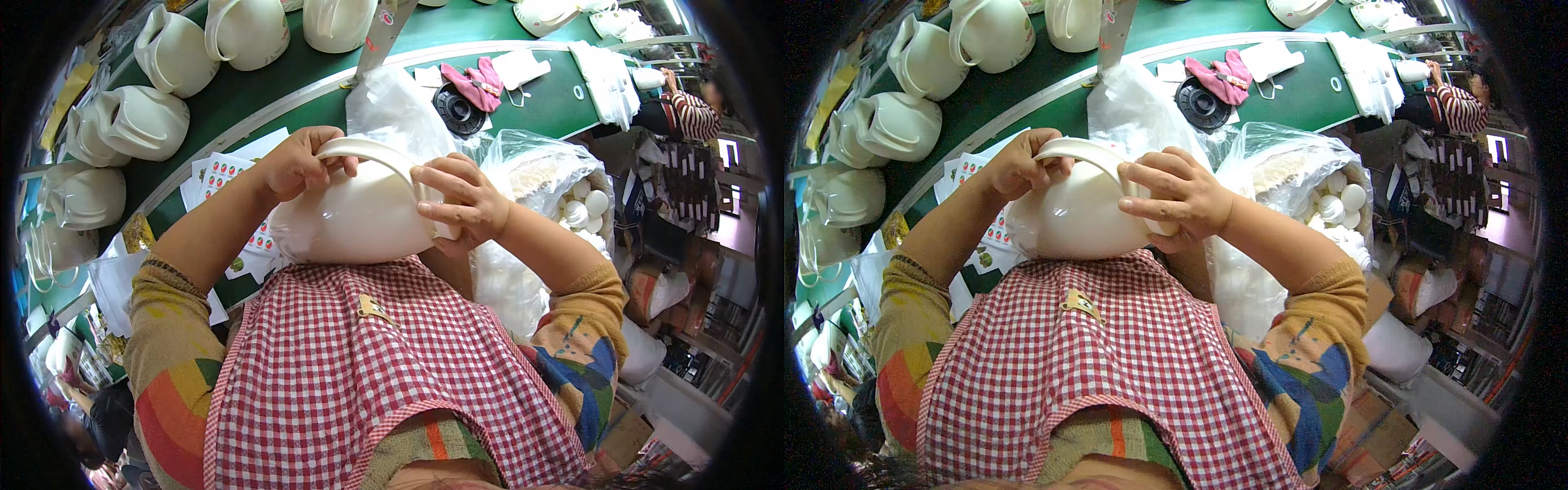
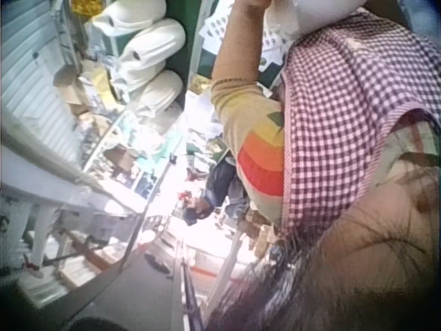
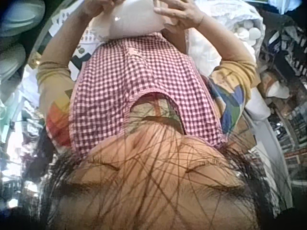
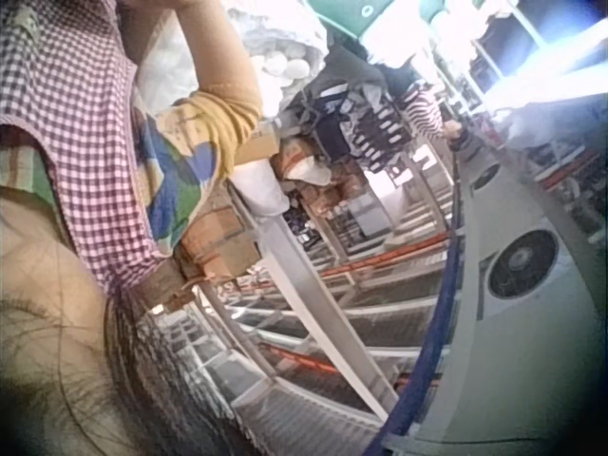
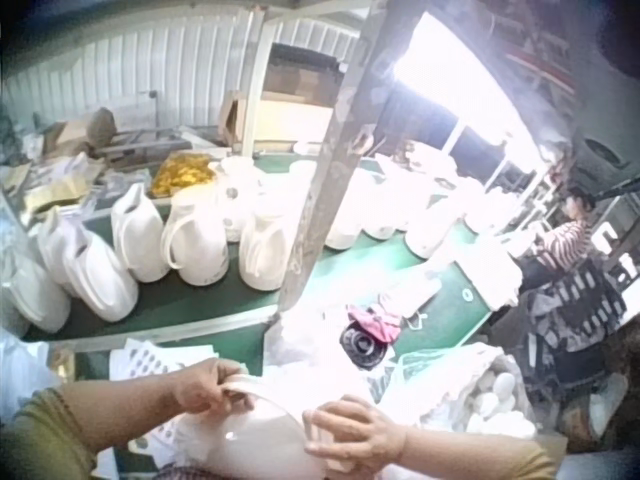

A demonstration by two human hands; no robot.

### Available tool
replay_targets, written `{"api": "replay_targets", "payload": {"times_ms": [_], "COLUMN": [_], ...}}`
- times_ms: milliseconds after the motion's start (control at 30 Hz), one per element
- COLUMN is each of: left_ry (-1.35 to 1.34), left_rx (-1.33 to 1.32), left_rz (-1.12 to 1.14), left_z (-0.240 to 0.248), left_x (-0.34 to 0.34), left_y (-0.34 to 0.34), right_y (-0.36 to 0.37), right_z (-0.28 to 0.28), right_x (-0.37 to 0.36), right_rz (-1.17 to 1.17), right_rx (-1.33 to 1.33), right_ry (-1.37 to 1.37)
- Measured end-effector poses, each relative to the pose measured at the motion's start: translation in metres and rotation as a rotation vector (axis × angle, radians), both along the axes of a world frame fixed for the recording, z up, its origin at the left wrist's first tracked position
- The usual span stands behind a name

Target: The person picks up white plastic pitchers from a table, peels small round stickers from a sheet, and applies one sticker to each pitcher. After applying the sticker, the person places the pitcher back on the table. The process is repeated for several pitchers.

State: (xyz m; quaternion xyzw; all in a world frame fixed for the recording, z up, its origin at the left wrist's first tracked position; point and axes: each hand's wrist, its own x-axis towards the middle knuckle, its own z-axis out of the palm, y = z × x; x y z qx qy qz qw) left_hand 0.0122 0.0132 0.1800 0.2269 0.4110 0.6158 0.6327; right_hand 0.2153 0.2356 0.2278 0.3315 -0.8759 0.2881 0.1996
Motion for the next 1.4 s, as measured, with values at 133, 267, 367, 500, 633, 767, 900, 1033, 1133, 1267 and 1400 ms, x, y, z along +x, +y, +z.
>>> {"api": "replay_targets", "payload": {"times_ms": [133,267,367,500,633,767,900,1033,1133,1267,1400], "left_ry": [0.110,0.511,0.562,0.484,0.784,0.840,1.005,0.883,1.052,1.058,0.945], "left_rx": [-0.021,-0.004,-0.079,-0.081,-0.001,-0.015,0.037,-0.065,-0.009,-0.009,-0.034], "left_rz": [0.072,0.126,0.130,0.187,0.204,0.225,0.193,0.293,0.238,0.257,0.301], "left_z": [0.006,0.011,0.023,0.015,0.012,0.002,0.007,0.004,0.009,0.002,0.003], "left_x": [0.012,0.056,0.059,0.046,0.060,0.059,0.069,0.063,0.070,0.070,0.062], "left_y": [-0.010,-0.021,-0.029,-0.039,-0.047,-0.060,-0.063,-0.069,-0.067,-0.072,-0.069], "right_y": [-0.004,-0.026,-0.023,-0.007,-0.016,-0.020,-0.029,-0.032,-0.056,-0.053,-0.046], "right_z": [-0.011,-0.036,-0.038,-0.027,-0.028,-0.045,-0.039,-0.068,-0.066,-0.085,-0.087], "right_x": [0.008,0.013,0.014,0.027,0.014,0.020,0.008,0.017,0.013,0.010,-0.003], "right_rz": [-0.265,-0.679,-0.611,-0.330,-0.663,-0.364,-0.654,-0.368,-0.665,-0.509,-0.403], "right_rx": [-0.271,-0.830,-0.711,-0.214,-0.609,-0.182,-0.711,-0.272,-0.591,-0.397,-0.393], "right_ry": [-0.321,-0.880,-0.978,-0.705,-1.361,-0.503,-1.444,-0.503,-0.903,-0.515,-0.330]}}
